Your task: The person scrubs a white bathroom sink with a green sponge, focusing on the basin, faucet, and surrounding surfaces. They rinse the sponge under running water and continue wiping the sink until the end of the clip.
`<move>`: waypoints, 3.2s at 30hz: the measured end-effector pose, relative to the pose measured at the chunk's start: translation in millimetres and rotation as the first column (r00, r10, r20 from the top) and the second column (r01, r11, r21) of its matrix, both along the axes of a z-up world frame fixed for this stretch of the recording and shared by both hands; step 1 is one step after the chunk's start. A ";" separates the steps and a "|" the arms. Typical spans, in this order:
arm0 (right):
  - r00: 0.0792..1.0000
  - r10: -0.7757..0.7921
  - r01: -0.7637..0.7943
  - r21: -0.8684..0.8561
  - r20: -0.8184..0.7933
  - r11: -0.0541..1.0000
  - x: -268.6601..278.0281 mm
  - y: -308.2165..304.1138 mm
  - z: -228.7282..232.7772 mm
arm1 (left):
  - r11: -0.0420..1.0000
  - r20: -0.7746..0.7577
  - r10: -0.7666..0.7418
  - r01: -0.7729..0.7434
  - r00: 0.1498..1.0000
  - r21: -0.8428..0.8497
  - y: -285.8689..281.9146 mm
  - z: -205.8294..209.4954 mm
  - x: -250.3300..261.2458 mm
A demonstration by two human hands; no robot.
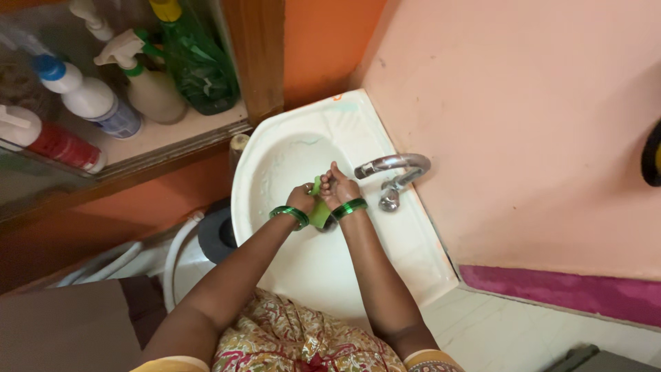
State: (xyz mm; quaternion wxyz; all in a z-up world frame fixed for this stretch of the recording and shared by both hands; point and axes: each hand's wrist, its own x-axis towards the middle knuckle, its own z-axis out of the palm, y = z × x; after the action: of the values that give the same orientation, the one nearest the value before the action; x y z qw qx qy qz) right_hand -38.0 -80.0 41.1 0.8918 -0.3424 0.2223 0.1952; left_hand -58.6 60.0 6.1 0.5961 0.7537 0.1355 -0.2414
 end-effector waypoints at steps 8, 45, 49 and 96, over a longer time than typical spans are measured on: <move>0.997 -0.073 0.062 0.216 0.039 0.974 17.7 -33.3 -26.1 | 0.999 0.027 -0.031 0.032 0.999 -0.030 -18.9 16.5 16.5; 0.673 0.591 0.115 -0.726 -0.445 -0.678 141.7 -7.9 13.2 | 0.999 -0.106 -0.020 0.015 0.994 -0.047 53.1 -59.4 2.4; 0.538 0.815 0.405 -0.782 -0.214 -0.473 118.9 -12.2 -1.0 | 0.999 -0.139 0.037 -0.042 0.990 -0.033 48.3 -61.3 6.9; 0.849 0.500 0.375 -0.860 0.169 -0.346 122.0 -38.5 -40.8 | 0.984 -0.024 -0.162 0.163 0.987 0.072 12.9 -22.7 21.3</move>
State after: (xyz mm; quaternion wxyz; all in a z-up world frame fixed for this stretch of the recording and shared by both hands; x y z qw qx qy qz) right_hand 84.1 -118.5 0.3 0.2180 -0.9685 0.0126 -0.1198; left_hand -37.3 72.9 -16.6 0.5449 0.7816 0.0879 -0.2907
